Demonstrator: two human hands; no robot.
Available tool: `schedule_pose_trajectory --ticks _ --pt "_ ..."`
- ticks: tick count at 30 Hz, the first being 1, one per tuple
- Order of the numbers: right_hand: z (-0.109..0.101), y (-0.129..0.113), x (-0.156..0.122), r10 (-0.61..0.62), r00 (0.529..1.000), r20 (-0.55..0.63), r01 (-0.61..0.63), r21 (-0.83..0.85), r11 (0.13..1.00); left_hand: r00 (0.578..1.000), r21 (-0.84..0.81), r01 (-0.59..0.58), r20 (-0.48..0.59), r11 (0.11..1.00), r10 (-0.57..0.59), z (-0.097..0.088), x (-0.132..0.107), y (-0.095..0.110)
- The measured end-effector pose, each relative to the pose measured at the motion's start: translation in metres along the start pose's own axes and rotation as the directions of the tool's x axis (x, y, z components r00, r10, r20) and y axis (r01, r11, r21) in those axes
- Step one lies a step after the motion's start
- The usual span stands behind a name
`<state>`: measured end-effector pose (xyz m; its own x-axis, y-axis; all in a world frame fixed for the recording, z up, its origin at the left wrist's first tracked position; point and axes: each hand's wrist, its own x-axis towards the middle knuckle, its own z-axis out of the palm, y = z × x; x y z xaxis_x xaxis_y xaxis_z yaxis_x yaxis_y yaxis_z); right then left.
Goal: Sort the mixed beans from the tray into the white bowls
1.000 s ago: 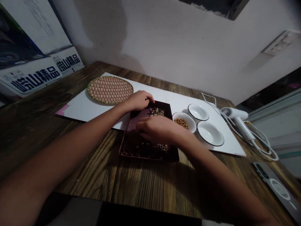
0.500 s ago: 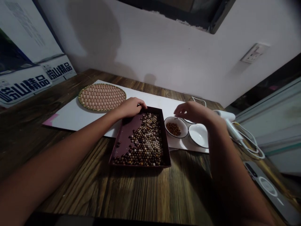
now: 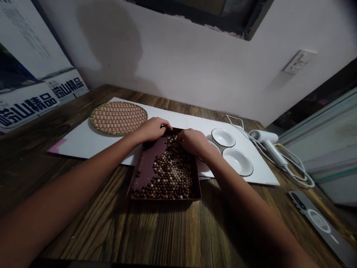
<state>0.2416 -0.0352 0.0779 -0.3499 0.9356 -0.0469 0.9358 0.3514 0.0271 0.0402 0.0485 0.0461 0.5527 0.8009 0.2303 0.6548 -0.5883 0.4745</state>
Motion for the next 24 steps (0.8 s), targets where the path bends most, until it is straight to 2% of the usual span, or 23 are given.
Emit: schedule_pose_trajectory --ticks 10,14,20,22,24 --pt "-0.003 -0.004 -0.002 -0.099 0.994 0.039 0.103 -0.105 0.989 1.0 -0.006 0.001 0.001 1.0 -0.001 0.001 0.001 -0.002" --pt "-0.001 -0.008 -0.003 -0.099 0.994 0.039 0.103 -0.106 0.989 1.0 -0.021 -0.012 -0.002 1.0 0.012 0.001 0.002 -0.001" --pt "-0.013 -0.001 -0.004 -0.057 0.995 -0.078 0.062 0.06 0.996 1.0 -0.047 -0.026 0.007 0.999 0.026 0.0 0.002 -0.001" --pt "-0.017 0.002 -0.006 -0.109 0.993 -0.05 0.114 0.129 0.985 1.0 -0.05 -0.023 0.009 0.998 0.024 0.0 0.001 0.0" --pt "-0.018 0.004 -0.008 -0.219 0.976 -0.01 0.216 0.229 0.949 1.0 -0.054 -0.021 0.011 0.998 0.022 0.0 0.001 0.001"
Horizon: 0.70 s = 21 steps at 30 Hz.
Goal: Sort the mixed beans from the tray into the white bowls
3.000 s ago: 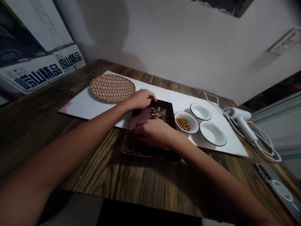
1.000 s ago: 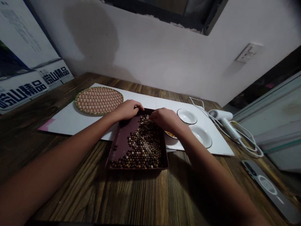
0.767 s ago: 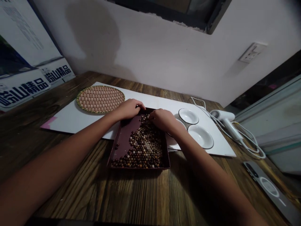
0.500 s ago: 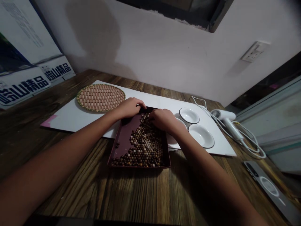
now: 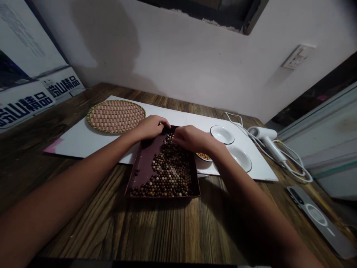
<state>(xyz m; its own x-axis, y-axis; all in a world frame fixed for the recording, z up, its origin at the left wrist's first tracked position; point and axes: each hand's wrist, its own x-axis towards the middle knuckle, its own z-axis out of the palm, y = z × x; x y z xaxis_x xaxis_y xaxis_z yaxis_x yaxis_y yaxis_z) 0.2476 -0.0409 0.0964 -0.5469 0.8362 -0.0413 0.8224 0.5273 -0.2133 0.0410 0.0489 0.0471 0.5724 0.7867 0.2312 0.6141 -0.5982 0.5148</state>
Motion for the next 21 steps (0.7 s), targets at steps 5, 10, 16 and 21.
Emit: schedule_pose_trajectory --ticks 5,10,16,21 --pt "0.008 -0.005 0.001 -0.15 0.986 0.077 0.142 0.103 0.985 1.0 -0.015 0.01 -0.006 1.0 -0.01 0.0 -0.001 0.001" --pt "0.01 -0.018 0.001 -0.062 0.985 0.159 0.062 0.002 0.998 1.0 0.004 0.008 0.0 1.0 -0.008 -0.001 0.0 0.001" --pt "0.013 -0.022 0.001 -0.024 0.987 0.156 0.038 -0.082 0.996 0.999 0.017 0.04 0.004 0.999 -0.04 -0.002 -0.001 0.004" --pt "0.016 -0.025 0.001 -0.031 0.986 0.167 0.051 -0.116 0.992 1.0 0.012 0.016 -0.001 1.0 -0.016 -0.001 0.0 0.002"
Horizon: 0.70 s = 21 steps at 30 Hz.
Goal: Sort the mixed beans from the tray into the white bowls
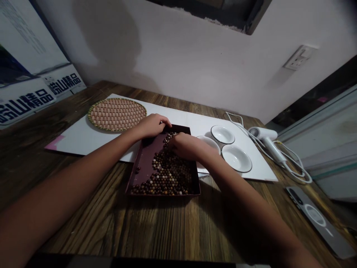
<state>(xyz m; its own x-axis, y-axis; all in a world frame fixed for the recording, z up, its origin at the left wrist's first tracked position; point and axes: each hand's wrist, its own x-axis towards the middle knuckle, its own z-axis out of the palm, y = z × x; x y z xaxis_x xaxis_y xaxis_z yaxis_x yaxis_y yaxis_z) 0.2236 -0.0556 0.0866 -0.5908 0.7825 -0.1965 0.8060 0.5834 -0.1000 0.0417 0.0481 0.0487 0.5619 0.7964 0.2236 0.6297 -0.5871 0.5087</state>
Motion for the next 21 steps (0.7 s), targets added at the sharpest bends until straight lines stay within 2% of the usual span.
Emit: schedule_pose_trajectory --ticks 7,10,13,15,17,21 --pt "0.003 -0.002 0.001 0.016 0.999 -0.045 -0.019 -0.08 0.997 1.0 -0.01 -0.025 -0.01 1.0 0.024 0.001 0.001 -0.003" --pt "-0.011 0.012 -0.01 0.018 0.997 -0.08 -0.02 -0.031 0.999 1.0 -0.005 -0.015 -0.009 1.0 0.015 0.001 0.0 -0.003" --pt "-0.031 0.038 -0.032 0.118 0.986 -0.12 -0.115 0.032 0.993 1.0 -0.01 -0.005 -0.01 1.0 0.005 0.001 -0.001 -0.002" --pt "-0.039 0.059 -0.048 0.273 0.961 -0.038 -0.272 0.033 0.962 1.0 -0.009 -0.001 -0.011 1.0 0.001 0.001 -0.001 -0.002" --pt "-0.041 0.075 -0.058 0.376 0.926 0.041 -0.378 0.04 0.925 1.0 -0.003 0.001 -0.012 1.0 -0.001 0.001 -0.001 -0.002" --pt "-0.034 0.091 -0.063 0.411 0.904 0.115 -0.419 0.054 0.907 1.0 0.003 0.005 -0.013 1.0 -0.005 0.002 -0.001 -0.002"
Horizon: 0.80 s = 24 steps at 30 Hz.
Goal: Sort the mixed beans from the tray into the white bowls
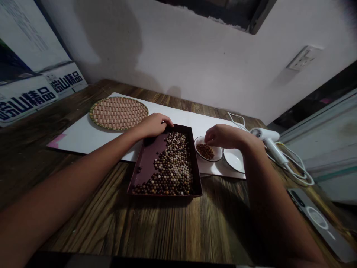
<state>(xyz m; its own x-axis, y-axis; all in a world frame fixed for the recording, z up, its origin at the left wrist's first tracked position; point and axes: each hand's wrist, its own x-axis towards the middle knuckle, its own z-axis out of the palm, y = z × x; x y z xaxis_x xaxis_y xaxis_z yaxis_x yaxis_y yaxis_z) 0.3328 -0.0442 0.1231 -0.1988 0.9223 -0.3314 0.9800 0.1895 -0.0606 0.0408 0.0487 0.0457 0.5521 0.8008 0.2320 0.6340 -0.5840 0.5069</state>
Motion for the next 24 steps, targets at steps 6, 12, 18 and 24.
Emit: schedule_pose_trajectory --ticks 6,12,18,24 --pt "0.007 -0.008 0.005 -0.007 0.998 -0.063 0.008 0.013 1.0 1.0 0.005 0.011 0.002 1.0 -0.011 0.0 0.0 0.0" --pt "0.02 -0.043 0.014 -0.221 0.913 -0.342 0.227 -0.022 0.974 1.0 -0.02 -0.004 -0.002 1.0 0.004 -0.001 0.0 0.001" --pt "0.029 -0.078 0.016 -0.197 0.934 -0.299 0.16 -0.142 0.977 1.0 -0.008 0.002 -0.01 1.0 -0.002 0.001 0.001 -0.002" --pt "0.029 -0.082 0.017 -0.216 0.945 -0.246 0.148 -0.269 0.952 1.0 -0.007 -0.001 -0.013 1.0 0.001 0.001 0.001 -0.001"
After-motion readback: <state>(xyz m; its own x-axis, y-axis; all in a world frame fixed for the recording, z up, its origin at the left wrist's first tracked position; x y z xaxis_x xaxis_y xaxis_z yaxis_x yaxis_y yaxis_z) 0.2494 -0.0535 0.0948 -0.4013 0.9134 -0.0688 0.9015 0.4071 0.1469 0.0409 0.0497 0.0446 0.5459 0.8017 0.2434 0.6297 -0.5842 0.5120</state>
